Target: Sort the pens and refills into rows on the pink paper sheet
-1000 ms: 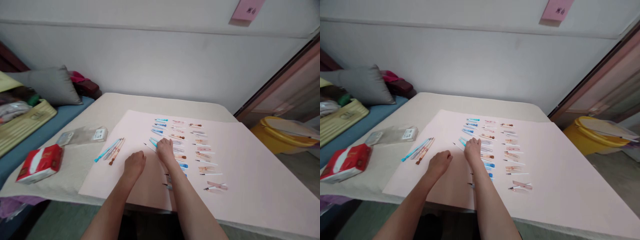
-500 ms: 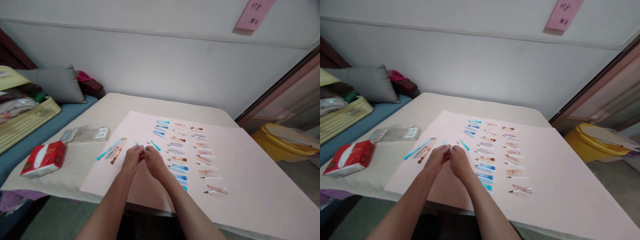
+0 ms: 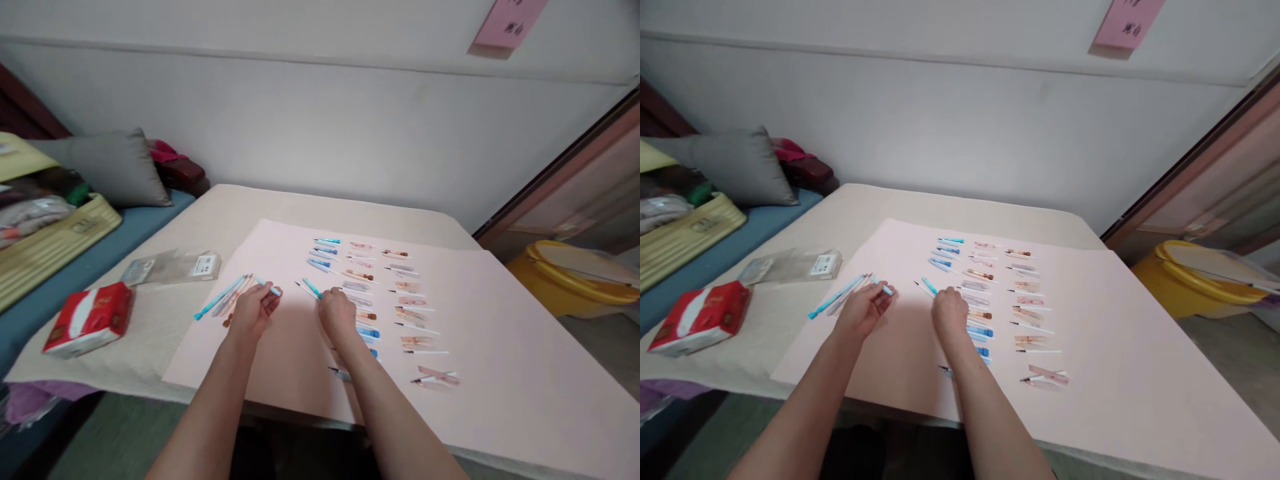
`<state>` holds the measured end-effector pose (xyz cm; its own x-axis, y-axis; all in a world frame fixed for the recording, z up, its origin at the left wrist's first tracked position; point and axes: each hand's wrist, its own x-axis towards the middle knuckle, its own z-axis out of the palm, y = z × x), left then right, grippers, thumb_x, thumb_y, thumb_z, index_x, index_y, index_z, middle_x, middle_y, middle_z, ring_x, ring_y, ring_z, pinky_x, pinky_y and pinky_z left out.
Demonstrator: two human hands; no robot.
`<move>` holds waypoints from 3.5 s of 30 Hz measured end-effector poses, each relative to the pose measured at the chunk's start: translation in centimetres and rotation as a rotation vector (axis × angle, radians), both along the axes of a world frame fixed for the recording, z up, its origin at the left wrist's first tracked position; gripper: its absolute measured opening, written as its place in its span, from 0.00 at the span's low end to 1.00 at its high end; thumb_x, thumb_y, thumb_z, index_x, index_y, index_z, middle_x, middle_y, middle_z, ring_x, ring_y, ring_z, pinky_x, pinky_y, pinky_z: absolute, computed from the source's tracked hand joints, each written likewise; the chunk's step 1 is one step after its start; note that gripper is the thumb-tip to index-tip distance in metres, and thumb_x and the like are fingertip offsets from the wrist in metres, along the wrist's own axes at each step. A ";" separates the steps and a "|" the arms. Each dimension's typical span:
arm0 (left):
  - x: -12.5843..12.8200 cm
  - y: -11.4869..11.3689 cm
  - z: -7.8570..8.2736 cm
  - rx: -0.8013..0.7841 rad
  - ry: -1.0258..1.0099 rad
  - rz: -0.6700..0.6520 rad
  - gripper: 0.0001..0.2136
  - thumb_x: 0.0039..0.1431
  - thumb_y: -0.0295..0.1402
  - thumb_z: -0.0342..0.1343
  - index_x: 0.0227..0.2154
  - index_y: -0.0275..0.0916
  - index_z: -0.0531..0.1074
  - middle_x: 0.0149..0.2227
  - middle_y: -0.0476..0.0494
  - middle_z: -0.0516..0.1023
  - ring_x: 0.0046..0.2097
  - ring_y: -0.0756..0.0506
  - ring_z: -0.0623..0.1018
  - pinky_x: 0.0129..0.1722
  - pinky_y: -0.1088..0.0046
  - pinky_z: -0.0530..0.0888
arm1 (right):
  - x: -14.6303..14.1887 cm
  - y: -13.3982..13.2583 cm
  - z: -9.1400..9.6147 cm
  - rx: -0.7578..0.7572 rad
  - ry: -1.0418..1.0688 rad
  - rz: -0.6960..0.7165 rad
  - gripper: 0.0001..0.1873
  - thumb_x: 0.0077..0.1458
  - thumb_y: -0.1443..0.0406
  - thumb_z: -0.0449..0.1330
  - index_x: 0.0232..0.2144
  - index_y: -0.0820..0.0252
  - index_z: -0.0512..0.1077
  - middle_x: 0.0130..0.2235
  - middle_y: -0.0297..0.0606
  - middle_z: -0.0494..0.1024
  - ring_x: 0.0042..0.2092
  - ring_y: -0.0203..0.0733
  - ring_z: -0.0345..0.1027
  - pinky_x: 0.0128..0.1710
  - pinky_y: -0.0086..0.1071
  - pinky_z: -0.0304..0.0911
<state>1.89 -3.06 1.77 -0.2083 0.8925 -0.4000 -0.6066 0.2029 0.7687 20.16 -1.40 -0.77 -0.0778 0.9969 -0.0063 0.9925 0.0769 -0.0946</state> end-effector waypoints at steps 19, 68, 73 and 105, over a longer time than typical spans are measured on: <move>-1.8 0.6 0.4 -0.037 -0.365 0.121 0.07 0.53 0.18 0.52 0.34 0.32 0.70 0.29 0.42 0.76 0.31 0.50 0.78 0.24 0.82 0.75 | -1.0 -4.3 5.8 0.264 0.621 0.226 0.07 0.52 0.70 0.49 0.27 0.58 0.66 0.20 0.29 0.68 0.22 0.33 0.60 0.23 0.25 0.48; 0.9 -0.9 1.7 0.156 -0.073 -0.021 0.09 0.50 0.23 0.57 0.36 0.34 0.70 0.31 0.40 0.77 0.33 0.48 0.77 0.28 0.79 0.73 | -1.4 -6.4 6.5 0.426 0.683 0.368 0.08 0.49 0.71 0.50 0.21 0.59 0.64 0.19 0.28 0.64 0.22 0.30 0.54 0.24 0.23 0.48; 2.0 -1.6 2.0 0.184 -0.035 -0.067 0.10 0.50 0.25 0.58 0.37 0.34 0.68 0.31 0.40 0.77 0.33 0.49 0.77 0.29 0.78 0.72 | -1.5 -6.3 6.3 0.372 0.659 0.347 0.08 0.51 0.70 0.50 0.23 0.59 0.65 0.20 0.29 0.66 0.21 0.31 0.56 0.23 0.24 0.48; 4.6 -3.5 3.4 0.348 0.149 -0.154 0.08 0.53 0.33 0.54 0.36 0.37 0.66 0.35 0.43 0.75 0.32 0.48 0.75 0.33 0.69 0.71 | -1.7 -5.4 4.7 0.030 1.289 0.135 0.04 0.53 0.66 0.53 0.27 0.57 0.63 0.22 0.28 0.69 0.21 0.31 0.63 0.21 0.24 0.60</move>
